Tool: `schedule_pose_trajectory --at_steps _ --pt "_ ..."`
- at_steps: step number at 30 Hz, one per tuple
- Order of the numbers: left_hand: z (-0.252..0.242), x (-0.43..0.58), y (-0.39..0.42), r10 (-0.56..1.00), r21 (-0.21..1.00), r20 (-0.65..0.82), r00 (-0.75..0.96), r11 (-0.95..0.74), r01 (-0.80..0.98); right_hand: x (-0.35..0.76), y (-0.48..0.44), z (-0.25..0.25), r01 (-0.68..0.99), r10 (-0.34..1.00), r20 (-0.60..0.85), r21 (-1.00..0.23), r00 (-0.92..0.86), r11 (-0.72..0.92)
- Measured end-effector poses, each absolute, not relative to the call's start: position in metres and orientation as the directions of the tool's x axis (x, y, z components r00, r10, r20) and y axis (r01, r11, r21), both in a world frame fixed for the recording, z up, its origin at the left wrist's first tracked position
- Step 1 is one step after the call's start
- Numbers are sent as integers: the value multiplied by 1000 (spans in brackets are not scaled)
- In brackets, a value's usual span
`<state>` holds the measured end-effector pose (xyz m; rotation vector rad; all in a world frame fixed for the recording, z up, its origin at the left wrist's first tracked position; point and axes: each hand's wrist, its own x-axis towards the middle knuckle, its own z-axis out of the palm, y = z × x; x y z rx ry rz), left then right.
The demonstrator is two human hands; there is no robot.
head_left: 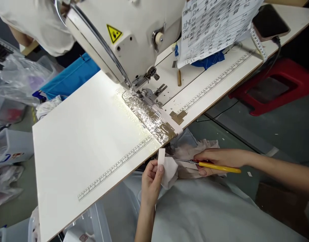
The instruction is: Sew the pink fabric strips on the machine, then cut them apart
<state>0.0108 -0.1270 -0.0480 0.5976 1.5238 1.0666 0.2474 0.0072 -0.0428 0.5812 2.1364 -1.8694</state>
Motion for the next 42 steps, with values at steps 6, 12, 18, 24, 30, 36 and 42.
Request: schedule_pose_trajectory --at_steps 6,12,18,24,30,36,42 --pt "-53 9 -131 786 833 -552 -278 508 -219 237 13 -52 451 90 -442 -877 -892 166" --pt "-59 6 -130 791 826 -559 -251 504 -252 227 17 -59 431 81 -424 -884 -902 181" --pt "-66 6 -124 771 795 -600 -214 543 -271 215 18 -63 418 83 -410 -889 -909 189" --pt "-72 5 -125 760 781 -614 -216 543 -309 211 14 -62 511 15 -511 -859 -859 2" --pt "-74 6 -128 773 782 -604 -194 528 -331 208 13 -63 512 63 -508 -849 -859 134" --pt "-72 6 -127 771 788 -600 -212 524 -324 205 11 -60 533 151 -515 -772 -844 346" --pt "-73 5 -127 784 807 -576 -232 499 -317 203 8 -56 532 238 -477 -729 -846 431"
